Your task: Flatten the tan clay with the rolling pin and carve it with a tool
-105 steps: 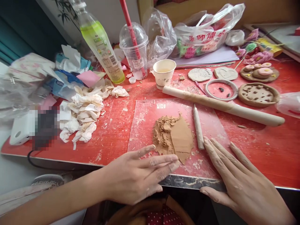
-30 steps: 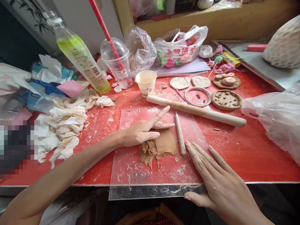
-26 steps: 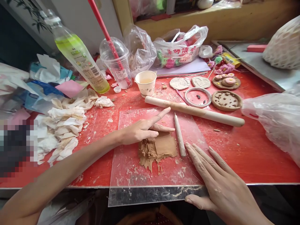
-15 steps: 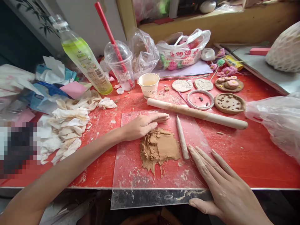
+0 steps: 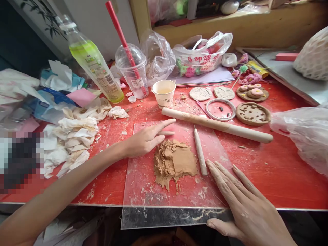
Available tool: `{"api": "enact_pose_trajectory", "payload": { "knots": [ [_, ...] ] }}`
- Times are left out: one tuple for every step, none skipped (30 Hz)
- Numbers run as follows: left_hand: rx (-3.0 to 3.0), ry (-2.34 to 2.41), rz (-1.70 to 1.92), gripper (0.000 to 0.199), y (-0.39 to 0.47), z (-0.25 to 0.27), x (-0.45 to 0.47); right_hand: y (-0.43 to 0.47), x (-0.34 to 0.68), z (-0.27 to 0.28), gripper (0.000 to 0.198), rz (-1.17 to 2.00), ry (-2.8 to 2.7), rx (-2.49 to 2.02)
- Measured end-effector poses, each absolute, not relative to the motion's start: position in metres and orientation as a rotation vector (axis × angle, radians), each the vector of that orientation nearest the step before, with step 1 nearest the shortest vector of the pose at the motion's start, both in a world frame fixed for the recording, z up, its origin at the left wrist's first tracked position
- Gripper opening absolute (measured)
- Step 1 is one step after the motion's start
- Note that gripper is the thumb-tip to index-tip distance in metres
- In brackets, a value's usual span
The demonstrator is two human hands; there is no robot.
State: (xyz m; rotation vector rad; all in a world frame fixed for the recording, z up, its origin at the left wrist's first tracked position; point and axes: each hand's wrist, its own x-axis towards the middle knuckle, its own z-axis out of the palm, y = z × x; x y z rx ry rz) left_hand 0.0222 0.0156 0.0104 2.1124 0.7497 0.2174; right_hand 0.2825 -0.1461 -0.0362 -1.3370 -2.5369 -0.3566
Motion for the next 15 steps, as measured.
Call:
{"api": "enact_pose_trajectory", "payload": {
  "knots": [
    [2.147,0.797,0.206,0.053,0.0136,0.0113,0.0183,-0.1463,0.2826,-0.0364,0.089,-0.354,-2.539,-1.336],
    [2.167,0.819,0.188,0.053,0.0118,0.012,0.0154,-0.1466,0.2827,-0.0366,0.09,-0.35,-2.54,-1.333],
    [2.175,0.817,0.167,0.054,0.0104,0.0123,0.0135,-0.1468,0.2828,-0.0367,0.09,-0.343,-2.541,-1.334],
    [2.172,0.8,0.149,0.056,0.0096,0.0124,0.0128,-0.147,0.2828,-0.0367,0.09,-0.338,-2.542,-1.336],
    [2.161,0.78,0.137,0.058,0.0092,0.0124,0.0131,-0.147,0.2827,-0.0368,0.09,-0.334,-2.542,-1.34],
    [2.143,0.761,0.129,0.06,0.0093,0.0124,0.014,-0.1469,0.2826,-0.0367,0.091,-0.331,-2.543,-1.341],
    [2.121,0.741,0.124,0.062,0.0097,0.0125,0.0154,-0.1466,0.2823,-0.0367,0.091,-0.33,-2.546,-1.339],
    [2.103,0.723,0.125,0.065,0.01,0.0129,0.0168,-0.1463,0.282,-0.0366,0.092,-0.331,-2.551,-1.336],
    [2.093,0.708,0.125,0.066,0.0101,0.0136,0.0181,-0.1459,0.2816,-0.0366,0.093,-0.334,-2.557,-1.331],
    [2.094,0.698,0.121,0.068,0.0099,0.0145,0.0192,-0.1455,0.2812,-0.0366,0.094,-0.34,-2.56,-1.327],
    [2.103,0.69,0.109,0.07,0.0092,0.0157,0.0201,-0.1451,0.2808,-0.0366,0.094,-0.346,-2.561,-1.326],
    [2.112,0.681,0.094,0.073,0.0082,0.017,0.0207,-0.1449,0.2804,-0.0366,0.094,-0.353,-2.561,-1.326],
    [2.118,0.674,0.078,0.075,0.007,0.0182,0.0212,-0.1448,0.2801,-0.0367,0.094,-0.36,-2.559,-1.327],
    [2.118,0.67,0.06,0.077,0.0058,0.0192,0.0216,-0.1448,0.2799,-0.0367,0.094,-0.366,-2.555,-1.328],
    [2.113,0.667,0.046,0.079,0.0048,0.0197,0.022,-0.1448,0.2797,-0.0367,0.094,-0.371,-2.553,-1.324]
  ]
}}
